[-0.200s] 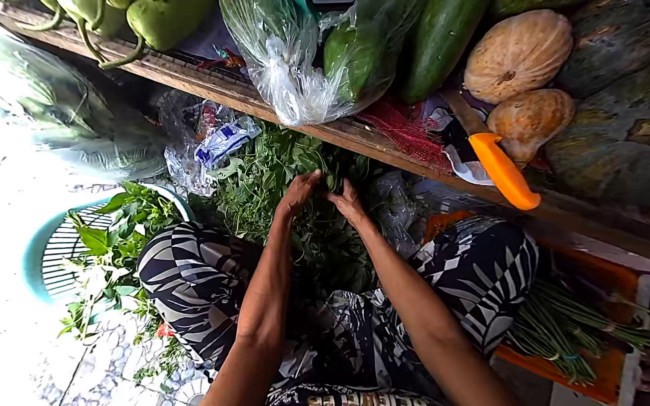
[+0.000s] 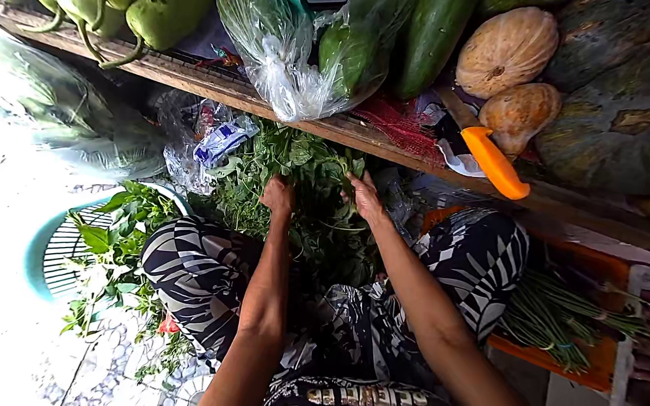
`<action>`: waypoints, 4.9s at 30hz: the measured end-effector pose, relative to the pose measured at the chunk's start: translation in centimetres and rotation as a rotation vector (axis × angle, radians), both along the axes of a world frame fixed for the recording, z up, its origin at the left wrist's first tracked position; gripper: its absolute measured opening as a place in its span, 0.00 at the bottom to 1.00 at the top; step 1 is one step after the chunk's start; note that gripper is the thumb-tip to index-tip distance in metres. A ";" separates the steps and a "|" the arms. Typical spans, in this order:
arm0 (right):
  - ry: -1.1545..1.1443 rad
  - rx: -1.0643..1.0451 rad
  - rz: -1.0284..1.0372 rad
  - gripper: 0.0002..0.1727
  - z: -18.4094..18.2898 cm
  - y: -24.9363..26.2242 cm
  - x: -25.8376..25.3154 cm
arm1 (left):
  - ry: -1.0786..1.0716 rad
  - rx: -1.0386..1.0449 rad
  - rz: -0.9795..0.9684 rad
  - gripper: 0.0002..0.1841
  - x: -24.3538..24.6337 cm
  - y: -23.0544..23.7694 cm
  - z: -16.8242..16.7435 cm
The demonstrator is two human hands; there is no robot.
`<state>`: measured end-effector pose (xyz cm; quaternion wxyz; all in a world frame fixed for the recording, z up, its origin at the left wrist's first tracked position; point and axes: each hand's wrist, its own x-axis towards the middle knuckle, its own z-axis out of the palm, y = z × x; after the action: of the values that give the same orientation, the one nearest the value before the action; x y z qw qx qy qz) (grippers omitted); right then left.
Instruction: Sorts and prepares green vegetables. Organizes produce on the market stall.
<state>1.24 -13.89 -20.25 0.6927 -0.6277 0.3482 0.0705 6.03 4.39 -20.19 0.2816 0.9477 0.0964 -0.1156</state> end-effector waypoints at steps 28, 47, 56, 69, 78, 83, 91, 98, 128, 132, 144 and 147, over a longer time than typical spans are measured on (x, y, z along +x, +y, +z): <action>0.088 -0.635 0.513 0.21 10.7 -7.8 -5.3 | 0.052 -0.299 -0.359 0.18 -3.3 -6.9 2.4; -0.044 -0.570 0.570 0.24 11.8 -5.6 -6.3 | 0.053 -0.153 -0.551 0.32 -12.3 -11.6 8.2; -0.486 0.228 0.440 0.12 13.0 -7.2 -6.3 | -0.302 -0.503 -0.655 0.25 -6.5 -5.1 11.4; -0.158 0.254 0.588 0.11 11.7 -5.9 -5.5 | -0.543 0.086 -0.877 0.14 -5.2 -2.3 9.6; -0.107 0.058 0.237 0.09 11.2 -5.5 -5.0 | 0.108 -0.745 -0.585 0.19 -6.6 -5.2 6.1; -0.102 0.038 0.213 0.10 10.5 -5.4 -4.6 | -0.011 -0.774 -0.539 0.08 -7.0 -6.3 6.0; -0.141 -0.117 0.614 0.26 9.6 -5.5 -4.2 | -0.181 -0.507 -0.531 0.14 -7.1 -6.7 5.5; 0.070 -0.459 0.873 0.14 8.8 -5.3 -3.8 | -0.647 -0.028 -0.922 0.12 -3.6 -6.1 3.7; -0.338 -0.094 0.238 0.16 10.5 -2.7 -6.5 | -0.112 -0.690 0.111 0.17 -16.3 -4.9 6.1; -0.319 -0.063 0.243 0.17 10.5 -2.0 -6.9 | -0.218 -0.358 -0.153 0.20 -17.4 -4.8 5.5; -0.460 -0.148 0.312 0.19 9.7 -2.1 -6.1 | -0.189 0.033 -0.413 0.23 -9.6 -3.4 18.2; -0.470 -0.336 0.352 0.20 9.6 -1.1 -5.9 | -0.376 -0.185 -0.463 0.26 -7.0 -5.2 14.8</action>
<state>-4.66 -14.94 -10.67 0.6180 -0.7827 0.0720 -0.0162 -0.95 -0.85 -5.34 0.3458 0.9195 -0.1869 -0.0075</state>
